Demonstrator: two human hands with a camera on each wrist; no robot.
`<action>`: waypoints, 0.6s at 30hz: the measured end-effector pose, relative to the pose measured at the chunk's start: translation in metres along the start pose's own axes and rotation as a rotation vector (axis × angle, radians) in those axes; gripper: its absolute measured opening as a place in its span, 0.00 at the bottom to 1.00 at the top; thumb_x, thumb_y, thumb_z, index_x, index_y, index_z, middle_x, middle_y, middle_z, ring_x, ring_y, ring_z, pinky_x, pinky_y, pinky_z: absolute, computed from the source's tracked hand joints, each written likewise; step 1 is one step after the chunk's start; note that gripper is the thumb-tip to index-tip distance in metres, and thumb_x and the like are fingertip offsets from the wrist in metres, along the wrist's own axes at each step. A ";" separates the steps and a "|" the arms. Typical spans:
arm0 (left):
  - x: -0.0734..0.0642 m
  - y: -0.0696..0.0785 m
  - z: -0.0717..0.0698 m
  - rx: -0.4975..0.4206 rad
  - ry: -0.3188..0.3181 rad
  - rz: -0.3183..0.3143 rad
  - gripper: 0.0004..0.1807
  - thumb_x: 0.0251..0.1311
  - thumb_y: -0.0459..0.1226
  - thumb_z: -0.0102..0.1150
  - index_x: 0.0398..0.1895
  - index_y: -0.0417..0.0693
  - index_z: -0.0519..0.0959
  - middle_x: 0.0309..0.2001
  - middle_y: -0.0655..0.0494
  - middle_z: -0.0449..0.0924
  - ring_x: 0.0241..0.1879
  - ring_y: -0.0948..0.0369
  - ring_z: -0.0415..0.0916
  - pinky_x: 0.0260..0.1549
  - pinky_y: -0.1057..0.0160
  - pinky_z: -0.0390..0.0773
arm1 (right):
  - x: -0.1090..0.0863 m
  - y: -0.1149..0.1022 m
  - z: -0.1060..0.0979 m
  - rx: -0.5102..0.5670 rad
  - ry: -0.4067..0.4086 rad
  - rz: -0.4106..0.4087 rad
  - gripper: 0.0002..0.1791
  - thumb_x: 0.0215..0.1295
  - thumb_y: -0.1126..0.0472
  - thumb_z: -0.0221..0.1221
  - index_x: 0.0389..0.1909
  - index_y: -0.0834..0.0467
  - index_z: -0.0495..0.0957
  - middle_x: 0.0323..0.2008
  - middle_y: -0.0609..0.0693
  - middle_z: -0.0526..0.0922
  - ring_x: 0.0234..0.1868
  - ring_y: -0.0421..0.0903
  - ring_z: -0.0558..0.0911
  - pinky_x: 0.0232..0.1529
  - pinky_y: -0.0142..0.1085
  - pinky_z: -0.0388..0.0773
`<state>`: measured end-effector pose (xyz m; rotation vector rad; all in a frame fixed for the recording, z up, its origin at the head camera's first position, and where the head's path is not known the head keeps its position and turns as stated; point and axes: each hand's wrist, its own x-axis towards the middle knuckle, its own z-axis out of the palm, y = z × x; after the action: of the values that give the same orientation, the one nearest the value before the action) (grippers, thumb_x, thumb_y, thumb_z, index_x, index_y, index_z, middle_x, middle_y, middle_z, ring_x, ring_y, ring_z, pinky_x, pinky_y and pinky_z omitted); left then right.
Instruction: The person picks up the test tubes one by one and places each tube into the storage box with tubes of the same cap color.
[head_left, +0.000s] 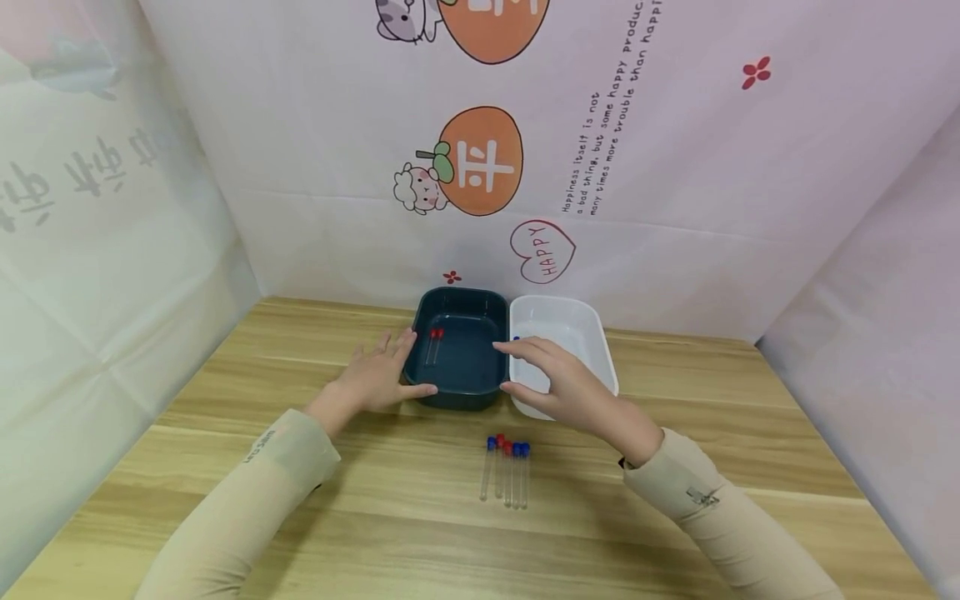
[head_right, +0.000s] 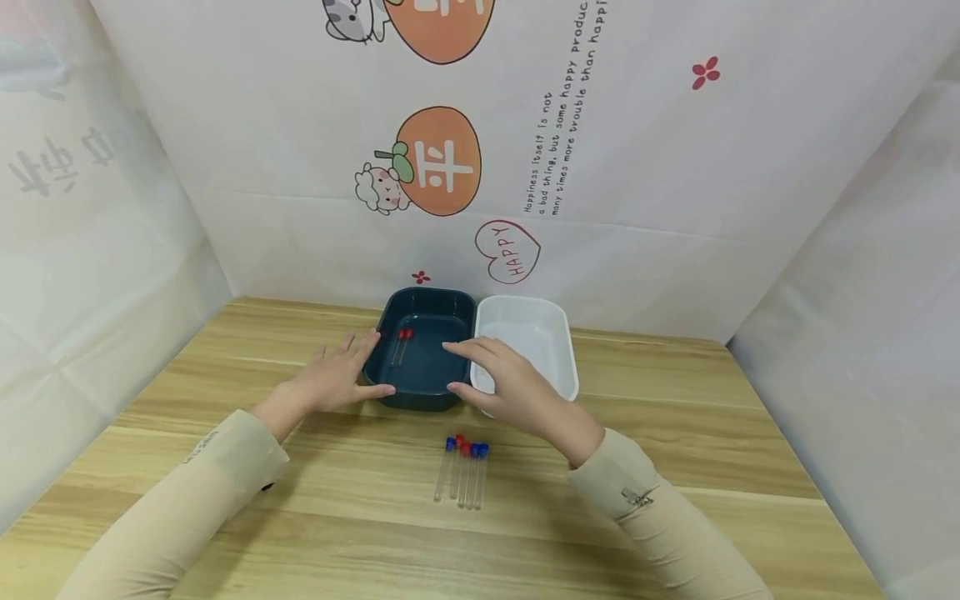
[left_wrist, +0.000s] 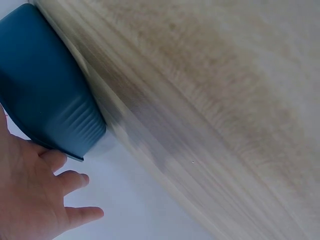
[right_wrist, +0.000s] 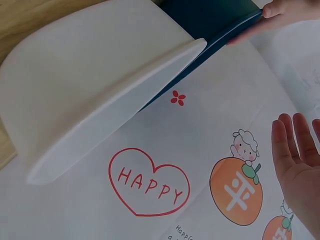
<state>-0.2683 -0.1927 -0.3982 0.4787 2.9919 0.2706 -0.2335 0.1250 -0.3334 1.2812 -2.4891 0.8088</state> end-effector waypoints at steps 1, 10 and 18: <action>0.000 0.000 0.000 0.000 0.000 0.001 0.61 0.63 0.74 0.47 0.84 0.42 0.43 0.82 0.45 0.41 0.79 0.40 0.40 0.69 0.26 0.43 | -0.003 0.000 -0.001 0.001 0.002 0.001 0.30 0.66 0.59 0.70 0.68 0.60 0.76 0.61 0.56 0.80 0.62 0.53 0.78 0.61 0.50 0.77; 0.001 0.001 0.002 -0.015 -0.009 0.002 0.61 0.63 0.74 0.47 0.84 0.42 0.42 0.82 0.45 0.40 0.80 0.40 0.38 0.69 0.27 0.42 | -0.036 0.001 -0.004 0.006 -0.021 0.015 0.31 0.63 0.60 0.72 0.67 0.60 0.76 0.60 0.53 0.81 0.62 0.51 0.79 0.60 0.50 0.78; 0.000 0.000 0.001 -0.025 -0.011 -0.007 0.62 0.62 0.74 0.47 0.84 0.44 0.40 0.82 0.46 0.40 0.80 0.42 0.38 0.70 0.28 0.40 | -0.059 0.005 -0.001 -0.004 -0.070 0.071 0.32 0.61 0.59 0.74 0.65 0.61 0.77 0.59 0.53 0.82 0.60 0.51 0.80 0.59 0.51 0.79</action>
<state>-0.2682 -0.1920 -0.3995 0.4649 2.9751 0.3034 -0.2030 0.1679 -0.3601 1.2472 -2.6033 0.7871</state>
